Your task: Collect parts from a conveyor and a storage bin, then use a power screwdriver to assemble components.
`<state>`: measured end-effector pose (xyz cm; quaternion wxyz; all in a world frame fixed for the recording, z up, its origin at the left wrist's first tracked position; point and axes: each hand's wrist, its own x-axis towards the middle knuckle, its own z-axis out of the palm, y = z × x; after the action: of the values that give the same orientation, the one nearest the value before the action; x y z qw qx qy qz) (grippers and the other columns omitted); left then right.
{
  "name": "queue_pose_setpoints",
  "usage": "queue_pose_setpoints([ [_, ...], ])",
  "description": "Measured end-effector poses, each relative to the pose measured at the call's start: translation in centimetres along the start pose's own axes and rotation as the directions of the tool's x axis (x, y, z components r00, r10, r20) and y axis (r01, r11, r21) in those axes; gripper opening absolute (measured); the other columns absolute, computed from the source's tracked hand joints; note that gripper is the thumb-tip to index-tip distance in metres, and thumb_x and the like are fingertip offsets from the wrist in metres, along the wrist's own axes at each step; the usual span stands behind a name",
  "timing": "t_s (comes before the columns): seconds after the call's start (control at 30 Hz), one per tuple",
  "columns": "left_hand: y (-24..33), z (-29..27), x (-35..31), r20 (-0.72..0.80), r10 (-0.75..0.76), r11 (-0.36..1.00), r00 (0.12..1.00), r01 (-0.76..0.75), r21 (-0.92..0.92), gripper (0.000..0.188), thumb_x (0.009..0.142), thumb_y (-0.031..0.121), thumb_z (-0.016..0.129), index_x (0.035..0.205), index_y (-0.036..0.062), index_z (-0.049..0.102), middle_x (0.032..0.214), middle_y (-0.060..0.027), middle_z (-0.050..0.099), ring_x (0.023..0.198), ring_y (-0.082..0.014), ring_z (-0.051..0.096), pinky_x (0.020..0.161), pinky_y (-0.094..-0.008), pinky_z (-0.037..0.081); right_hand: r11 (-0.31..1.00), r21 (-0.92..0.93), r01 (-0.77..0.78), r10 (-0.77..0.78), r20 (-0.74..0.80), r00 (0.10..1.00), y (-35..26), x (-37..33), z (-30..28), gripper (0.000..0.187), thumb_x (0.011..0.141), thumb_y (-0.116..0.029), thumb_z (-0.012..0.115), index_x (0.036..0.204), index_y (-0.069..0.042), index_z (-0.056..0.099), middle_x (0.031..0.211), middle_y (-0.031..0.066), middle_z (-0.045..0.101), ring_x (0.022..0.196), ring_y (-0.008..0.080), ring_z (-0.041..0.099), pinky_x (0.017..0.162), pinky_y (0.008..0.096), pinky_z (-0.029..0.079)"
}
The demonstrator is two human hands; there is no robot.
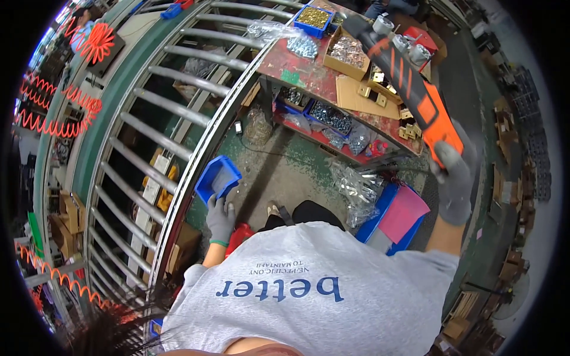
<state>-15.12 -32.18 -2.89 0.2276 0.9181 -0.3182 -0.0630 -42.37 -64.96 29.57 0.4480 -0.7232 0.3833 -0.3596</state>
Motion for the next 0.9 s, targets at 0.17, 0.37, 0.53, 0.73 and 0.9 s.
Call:
queue_pose_setpoints([
  [0.17,6.3,1.3,11.0,0.077,0.296,0.955,0.952,-0.296,-0.016,0.03,0.082,0.024,0.06,0.108,0.0092,0.059,0.125,-0.0135,0.051,0.095,-0.0343,0.061,0.075,-0.0432,0.051,0.987,-0.066,-0.144,0.136,-0.123,0.983,3.2,-1.7,-3.5,0.063,0.076,-0.035,0.056,0.121,0.008,0.051,0.065,0.0025,0.052,0.04,0.0038,0.035,0.037,0.0195,0.024],
  [0.37,19.2,7.4,22.9,0.068,0.572,0.819,0.817,-0.565,-0.098,0.029,0.081,0.024,0.059,0.107,0.0092,0.059,0.122,-0.0124,0.052,0.094,-0.0329,0.06,0.074,-0.0433,0.051,0.977,-0.078,-0.196,0.179,-0.185,0.966,6.6,-0.8,-8.5,0.071,0.058,-0.024,0.062,0.122,0.007,0.052,0.085,0.0085,0.062,0.052,0.0085,0.05,0.046,0.0205,0.039],
  [0.53,28.8,14.2,28.8,0.207,0.614,0.786,0.762,-0.614,-0.073,0.028,0.08,0.024,0.06,0.103,0.0087,0.059,0.121,-0.0118,0.051,0.097,-0.0323,0.059,0.075,-0.0432,0.051,0.955,-0.131,-0.266,0.237,-0.202,0.95,9.1,3.0,-12.1,0.066,0.051,-0.019,0.065,0.112,0.006,0.059,0.088,0.0067,0.06,0.072,0.0142,0.057,0.063,0.0272,0.045],
  [0.73,33.3,17.3,32.2,0.203,0.707,0.696,0.677,-0.718,-0.031,0.021,0.078,0.02,0.06,0.097,0.011,0.06,0.132,-0.0117,0.047,0.082,-0.0348,0.062,0.067,-0.0445,0.051,0.9,-0.38,-0.212,0.267,0.098,0.959,11.6,9.0,-14.8,0.055,0.058,-0.018,0.069,0.108,0.003,0.061,0.078,0.0101,0.06,0.068,0.0145,0.057,0.062,0.0275,0.046],
  [0.9,38.4,12.8,29.1,0.1,0.76,0.617,0.642,-0.666,-0.419,0.04,0.075,0.028,0.07,0.109,0.0081,0.062,0.124,-0.0147,0.054,0.097,-0.0314,0.062,0.081,-0.0415,0.051,0.895,-0.321,-0.31,0.4,0.27,0.876,14.9,13.1,-15.9,0.053,0.063,-0.021,0.071,0.11,0.0,0.061,0.08,0.0108,0.062,0.07,0.0169,0.059,0.065,0.03,0.047],
])
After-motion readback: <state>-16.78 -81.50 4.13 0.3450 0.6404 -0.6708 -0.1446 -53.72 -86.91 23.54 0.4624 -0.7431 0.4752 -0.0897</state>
